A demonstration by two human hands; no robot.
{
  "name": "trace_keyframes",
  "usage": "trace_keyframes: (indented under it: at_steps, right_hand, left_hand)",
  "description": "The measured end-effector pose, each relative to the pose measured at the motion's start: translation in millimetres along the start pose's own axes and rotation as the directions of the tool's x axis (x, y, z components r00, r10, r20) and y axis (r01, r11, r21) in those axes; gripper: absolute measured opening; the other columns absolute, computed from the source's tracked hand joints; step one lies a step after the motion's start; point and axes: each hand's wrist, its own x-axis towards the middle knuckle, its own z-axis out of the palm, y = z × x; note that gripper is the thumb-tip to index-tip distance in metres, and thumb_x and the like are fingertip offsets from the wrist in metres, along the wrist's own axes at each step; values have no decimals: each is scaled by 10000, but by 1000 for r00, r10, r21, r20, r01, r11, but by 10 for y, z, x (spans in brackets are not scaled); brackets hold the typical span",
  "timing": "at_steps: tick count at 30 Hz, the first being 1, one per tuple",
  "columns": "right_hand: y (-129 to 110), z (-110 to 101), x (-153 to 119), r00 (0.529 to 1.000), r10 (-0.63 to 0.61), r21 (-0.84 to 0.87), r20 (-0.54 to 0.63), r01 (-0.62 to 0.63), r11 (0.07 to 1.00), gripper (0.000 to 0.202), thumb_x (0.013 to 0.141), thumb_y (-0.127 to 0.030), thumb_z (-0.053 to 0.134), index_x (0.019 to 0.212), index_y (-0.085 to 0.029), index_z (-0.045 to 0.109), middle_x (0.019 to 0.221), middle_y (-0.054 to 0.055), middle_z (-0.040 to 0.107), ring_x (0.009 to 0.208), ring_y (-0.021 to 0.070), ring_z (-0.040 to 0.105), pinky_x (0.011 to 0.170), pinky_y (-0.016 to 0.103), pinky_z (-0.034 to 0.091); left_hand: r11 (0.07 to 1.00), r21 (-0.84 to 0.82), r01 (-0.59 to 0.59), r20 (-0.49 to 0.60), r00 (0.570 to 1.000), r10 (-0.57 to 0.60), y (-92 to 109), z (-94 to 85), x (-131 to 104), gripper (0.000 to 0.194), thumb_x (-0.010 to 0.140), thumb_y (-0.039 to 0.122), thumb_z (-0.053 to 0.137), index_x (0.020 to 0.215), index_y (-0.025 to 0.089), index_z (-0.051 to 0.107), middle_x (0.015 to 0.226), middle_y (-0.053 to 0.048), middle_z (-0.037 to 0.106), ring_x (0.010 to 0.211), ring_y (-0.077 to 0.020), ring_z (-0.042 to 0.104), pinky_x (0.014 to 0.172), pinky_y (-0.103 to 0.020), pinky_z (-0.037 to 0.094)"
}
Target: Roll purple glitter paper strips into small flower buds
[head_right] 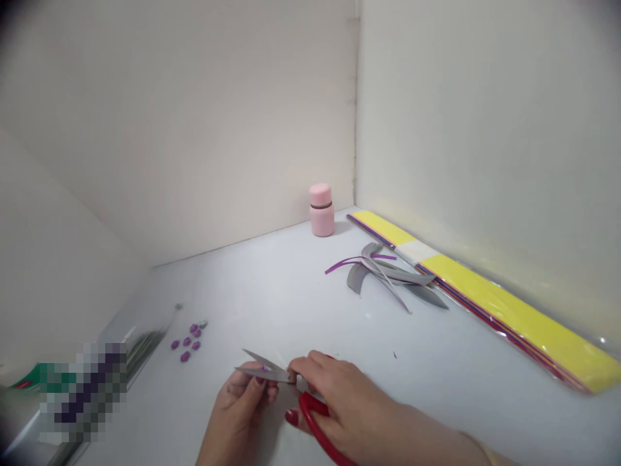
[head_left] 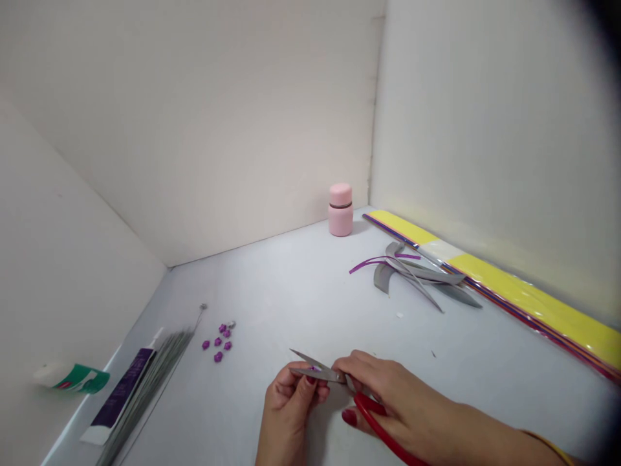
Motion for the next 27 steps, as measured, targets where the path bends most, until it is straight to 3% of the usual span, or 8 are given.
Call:
trace_keyframes:
  at_steps: [18, 27]
  right_hand:
    - [76, 34, 1, 1000, 10, -75, -17, -11, 997, 197, 822, -380, 537, 950, -234, 569, 845, 35, 600, 728, 171, 566, 673, 246, 421]
    - [150, 76, 34, 999, 2, -3, -48, -2, 1000, 162, 813, -289, 547, 960, -222, 561, 842, 29, 599, 728, 162, 558, 679, 240, 432]
  left_hand:
    - [998, 35, 46, -6, 999, -45, 11, -10, 15, 204, 570, 275, 803, 619, 118, 682, 551, -5, 649, 510, -77, 549, 548, -177, 445]
    - [998, 27, 52, -28, 998, -51, 13, 13, -16, 209, 577, 281, 800, 594, 126, 661, 534, -3, 666, 494, -65, 566, 531, -150, 443]
